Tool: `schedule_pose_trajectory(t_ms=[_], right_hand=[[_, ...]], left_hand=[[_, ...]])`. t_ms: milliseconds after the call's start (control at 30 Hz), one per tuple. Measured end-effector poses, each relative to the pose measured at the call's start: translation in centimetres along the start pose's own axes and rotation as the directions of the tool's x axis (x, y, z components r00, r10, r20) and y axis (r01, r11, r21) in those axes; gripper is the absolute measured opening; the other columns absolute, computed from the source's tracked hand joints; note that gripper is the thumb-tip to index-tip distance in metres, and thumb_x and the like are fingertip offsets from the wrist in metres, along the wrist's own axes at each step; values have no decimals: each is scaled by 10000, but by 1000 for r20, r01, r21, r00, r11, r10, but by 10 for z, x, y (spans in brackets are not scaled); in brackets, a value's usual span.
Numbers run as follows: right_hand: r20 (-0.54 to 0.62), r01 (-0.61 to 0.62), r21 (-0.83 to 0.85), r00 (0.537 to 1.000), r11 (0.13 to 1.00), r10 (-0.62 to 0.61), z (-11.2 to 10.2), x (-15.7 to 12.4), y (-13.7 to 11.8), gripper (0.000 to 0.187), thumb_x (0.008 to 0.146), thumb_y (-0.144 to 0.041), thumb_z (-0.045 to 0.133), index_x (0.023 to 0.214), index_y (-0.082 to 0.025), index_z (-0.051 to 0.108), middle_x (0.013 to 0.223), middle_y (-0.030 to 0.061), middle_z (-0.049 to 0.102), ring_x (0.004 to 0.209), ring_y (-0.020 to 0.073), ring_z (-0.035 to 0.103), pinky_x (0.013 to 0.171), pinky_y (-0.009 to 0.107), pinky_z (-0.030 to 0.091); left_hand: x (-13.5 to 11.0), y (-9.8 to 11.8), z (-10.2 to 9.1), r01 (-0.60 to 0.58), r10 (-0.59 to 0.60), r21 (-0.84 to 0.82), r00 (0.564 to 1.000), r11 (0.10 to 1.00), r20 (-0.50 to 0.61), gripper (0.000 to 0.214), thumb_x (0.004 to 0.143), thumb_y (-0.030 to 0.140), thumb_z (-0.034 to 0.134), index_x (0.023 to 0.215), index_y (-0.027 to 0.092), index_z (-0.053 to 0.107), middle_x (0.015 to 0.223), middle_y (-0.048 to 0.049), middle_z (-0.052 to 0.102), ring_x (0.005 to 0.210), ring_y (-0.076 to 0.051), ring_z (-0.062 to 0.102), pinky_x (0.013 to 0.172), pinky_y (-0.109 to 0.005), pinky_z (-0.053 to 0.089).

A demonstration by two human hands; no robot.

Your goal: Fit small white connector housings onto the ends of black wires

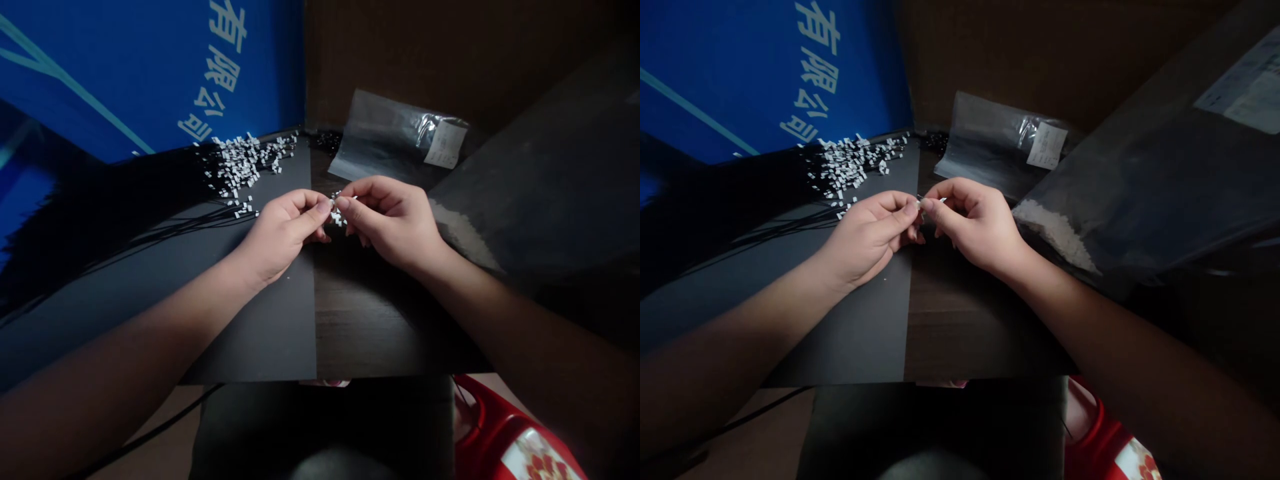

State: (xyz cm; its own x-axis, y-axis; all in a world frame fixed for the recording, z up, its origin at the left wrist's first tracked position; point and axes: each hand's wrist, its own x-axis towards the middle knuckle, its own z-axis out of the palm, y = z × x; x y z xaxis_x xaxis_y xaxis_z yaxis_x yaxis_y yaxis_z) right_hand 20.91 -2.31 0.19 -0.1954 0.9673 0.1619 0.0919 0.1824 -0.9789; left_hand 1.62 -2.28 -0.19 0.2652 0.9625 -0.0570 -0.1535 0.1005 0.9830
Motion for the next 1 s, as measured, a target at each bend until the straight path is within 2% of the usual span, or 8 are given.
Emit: schedule_pose_trajectory(t_ms=[267, 833, 1000], right_hand=[[15, 36, 0, 999, 999, -36, 0, -1, 1, 401, 921, -593, 867, 980, -204, 789, 695, -2, 701, 536, 126, 567, 506, 282, 441], [19, 27, 6, 999, 1000, -27, -2, 2, 3, 301, 933, -484, 873, 947, -196, 785, 681, -9, 693, 534, 120, 575, 490, 267, 449], [21, 10, -11, 1000, 1000, -10, -2, 1, 2, 327, 936, -517, 858, 953, -199, 785, 671, -11, 682, 532, 119, 561, 490, 265, 430]], left_hand=[[-2, 1, -1, -9, 8, 25, 999, 1000, 46, 225, 932, 354, 854, 886, 174, 728, 820, -12, 678, 727, -123, 603, 723, -266, 542], [-1, 2, 0, 11, -11, 6, 999, 1000, 32, 195, 882, 328, 875, 888, 164, 770, 863, -22, 692, 755, -125, 608, 759, -279, 553], [-2, 3, 1, 16, -16, 9, 1000, 1000, 6, 176, 882, 313, 866, 877, 169, 765, 843, -14, 671, 746, -123, 600, 754, -278, 550]])
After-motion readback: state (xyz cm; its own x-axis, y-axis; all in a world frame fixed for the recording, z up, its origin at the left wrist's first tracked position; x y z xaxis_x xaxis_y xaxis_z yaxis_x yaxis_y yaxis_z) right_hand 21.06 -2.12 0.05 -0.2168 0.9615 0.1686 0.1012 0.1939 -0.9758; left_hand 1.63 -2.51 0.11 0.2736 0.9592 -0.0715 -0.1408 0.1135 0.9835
